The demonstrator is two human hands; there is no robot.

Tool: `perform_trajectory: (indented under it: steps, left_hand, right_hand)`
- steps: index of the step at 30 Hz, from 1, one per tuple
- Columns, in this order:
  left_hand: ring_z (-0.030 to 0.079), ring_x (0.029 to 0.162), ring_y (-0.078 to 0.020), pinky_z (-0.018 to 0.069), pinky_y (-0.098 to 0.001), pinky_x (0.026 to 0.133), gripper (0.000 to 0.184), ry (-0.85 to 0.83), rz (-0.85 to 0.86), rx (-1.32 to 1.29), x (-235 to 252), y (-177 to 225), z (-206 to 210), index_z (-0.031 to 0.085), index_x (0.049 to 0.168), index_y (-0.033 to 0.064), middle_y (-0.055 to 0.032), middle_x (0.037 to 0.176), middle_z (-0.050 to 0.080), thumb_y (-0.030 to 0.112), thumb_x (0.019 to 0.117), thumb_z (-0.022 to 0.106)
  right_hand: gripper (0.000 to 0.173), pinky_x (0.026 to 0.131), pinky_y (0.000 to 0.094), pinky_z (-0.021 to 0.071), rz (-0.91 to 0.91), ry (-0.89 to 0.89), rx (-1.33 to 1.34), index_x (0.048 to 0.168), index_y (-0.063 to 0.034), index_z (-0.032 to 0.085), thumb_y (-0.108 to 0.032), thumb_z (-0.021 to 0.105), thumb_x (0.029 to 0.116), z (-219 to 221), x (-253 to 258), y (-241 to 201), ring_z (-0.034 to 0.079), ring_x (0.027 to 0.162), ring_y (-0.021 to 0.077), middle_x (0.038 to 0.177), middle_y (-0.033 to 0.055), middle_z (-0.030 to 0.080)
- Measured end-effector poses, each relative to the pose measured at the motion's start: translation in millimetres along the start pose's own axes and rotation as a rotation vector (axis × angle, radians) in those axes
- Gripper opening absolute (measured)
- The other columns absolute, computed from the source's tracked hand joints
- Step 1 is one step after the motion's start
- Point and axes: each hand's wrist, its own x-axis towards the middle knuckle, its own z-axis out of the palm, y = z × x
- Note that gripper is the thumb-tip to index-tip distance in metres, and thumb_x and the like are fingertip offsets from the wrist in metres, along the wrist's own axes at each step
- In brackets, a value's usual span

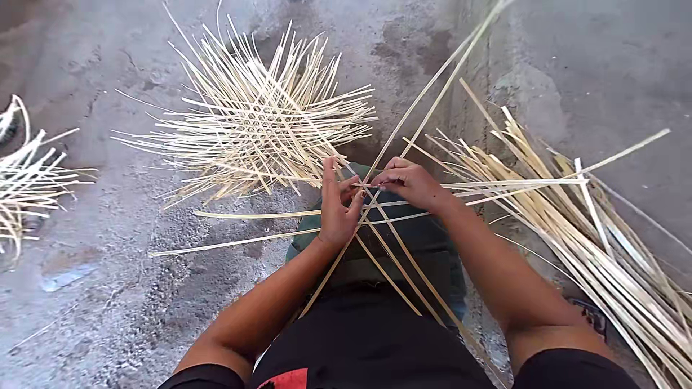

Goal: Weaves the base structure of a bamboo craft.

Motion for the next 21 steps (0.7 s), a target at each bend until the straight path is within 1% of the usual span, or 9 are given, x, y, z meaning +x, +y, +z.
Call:
perform_trajectory:
  steps: [1, 2, 4, 6, 7, 10, 13, 16, 21]
  left_hand:
    - [0.061, 0.125, -0.0236, 0.0575, -0.0395, 0.096, 0.095, 0.048, 0.052, 0.267, -1.3, 1.1, 0.5, 0.011, 0.162, 0.0032, -0.0199, 0.166, 0.021, 0.013, 0.0922, 0.074]
    - [0.055, 0.131, -0.0319, 0.0523, -0.0482, 0.099, 0.095, 0.055, 0.085, 0.499, -3.1, 1.9, -0.5, 0.021, 0.161, 0.0003, -0.0233, 0.166, 0.02, 0.021, 0.0878, 0.079]
    - [0.05, 0.127, -0.0425, 0.0465, -0.0615, 0.091, 0.079, 0.021, 0.032, 0.763, -6.5, 3.2, -5.9, 0.044, 0.155, 0.0126, -0.0198, 0.161, 0.033, 0.039, 0.0881, 0.077]
    - [0.046, 0.132, -0.0461, 0.0417, -0.0688, 0.095, 0.063, -0.023, -0.058, 0.855, -8.9, 9.5, -15.6, 0.057, 0.146, 0.0226, -0.0167, 0.153, 0.045, 0.05, 0.0907, 0.072]
    - [0.046, 0.133, -0.0454, 0.0399, -0.0685, 0.096, 0.056, -0.029, -0.065, 0.881, -11.3, 10.2, -19.1, 0.06, 0.141, 0.0268, -0.0155, 0.149, 0.049, 0.053, 0.0921, 0.069]
    - [0.045, 0.134, -0.043, 0.035, -0.0682, 0.1, 0.046, -0.016, -0.038, 0.921, -20.6, 7.0, -22.2, 0.064, 0.137, 0.0329, -0.0136, 0.144, 0.054, 0.054, 0.0957, 0.062]
    - [0.043, 0.137, -0.0422, 0.0306, -0.0682, 0.105, 0.045, -0.025, -0.026, 0.94, -23.8, 5.4, -20.6, 0.061, 0.14, 0.0367, -0.013, 0.146, 0.054, 0.051, 0.0974, 0.061]
    - [0.044, 0.136, -0.04, 0.0307, -0.0671, 0.105, 0.04, -0.016, -0.017, 0.96, -26.1, 4.5, -19.5, 0.063, 0.137, 0.0395, -0.0099, 0.141, 0.057, 0.049, 0.0981, 0.06]
    - [0.048, 0.133, -0.0362, 0.0328, -0.0619, 0.103, 0.036, 0.031, 0.035, 0.949, -28.0, 1.1, -18.5, 0.067, 0.133, 0.0377, -0.0056, 0.134, 0.062, 0.046, 0.0984, 0.061]
  right_hand:
    - [0.016, 0.087, 0.0303, 0.0573, -0.006, 0.003, -0.02, 0.109, -0.013, 0.079, -0.012, 0.067, 0.0979, -0.2, -1.9, 0.5, 0.065, 0.098, 0.0146, 0.106, 0.0078, 0.066]
    - [0.02, 0.089, 0.0335, 0.0564, -0.005, 0.003, -0.044, 0.112, -0.0144, 0.079, -0.011, 0.065, 0.099, -0.6, -4.0, -0.8, 0.064, 0.101, 0.017, 0.108, 0.0089, 0.065]
    - [0.023, 0.088, 0.0403, 0.0576, 0.022, 0.017, -0.128, 0.118, -0.0188, 0.077, -0.015, 0.061, 0.102, -0.2, -8.8, -6.1, 0.064, 0.103, 0.0208, 0.112, 0.0099, 0.064]
    - [0.02, 0.084, 0.0457, 0.0594, 0.06, 0.072, -0.201, 0.117, -0.0177, 0.075, -0.018, 0.062, 0.102, 2.4, -12.7, -11.0, 0.067, 0.101, 0.025, 0.112, 0.0123, 0.065]
    - [0.018, 0.084, 0.0456, 0.0596, 0.071, 0.099, -0.215, 0.115, -0.0172, 0.075, -0.02, 0.063, 0.1017, 3.1, -14.6, -11.5, 0.067, 0.101, 0.0247, 0.112, 0.0118, 0.065]
    - [0.017, 0.089, 0.038, 0.0577, 0.002, 0.135, -0.167, 0.11, -0.0149, 0.078, -0.019, 0.063, 0.1014, 5.0, -14.5, -8.4, 0.066, 0.102, 0.0194, 0.109, 0.0093, 0.067]
    - [0.022, 0.09, 0.0339, 0.0555, -0.09, 0.1, -0.122, 0.113, -0.013, 0.079, -0.012, 0.059, 0.1019, 9.4, -4.5, -7.3, 0.064, 0.1, 0.0184, 0.104, 0.0103, 0.066]
    - [0.024, 0.091, 0.0347, 0.0552, -0.115, 0.067, -0.093, 0.114, -0.0129, 0.078, -0.01, 0.057, 0.102, 17.8, -0.2, -7.4, 0.063, 0.1, 0.0191, 0.104, 0.0109, 0.065]
    - [0.024, 0.088, 0.0301, 0.054, -0.127, 0.137, -0.068, 0.113, -0.0132, 0.08, -0.008, 0.06, 0.1005, 22.9, -12.0, -2.8, 0.062, 0.098, 0.0166, 0.101, 0.0096, 0.065]
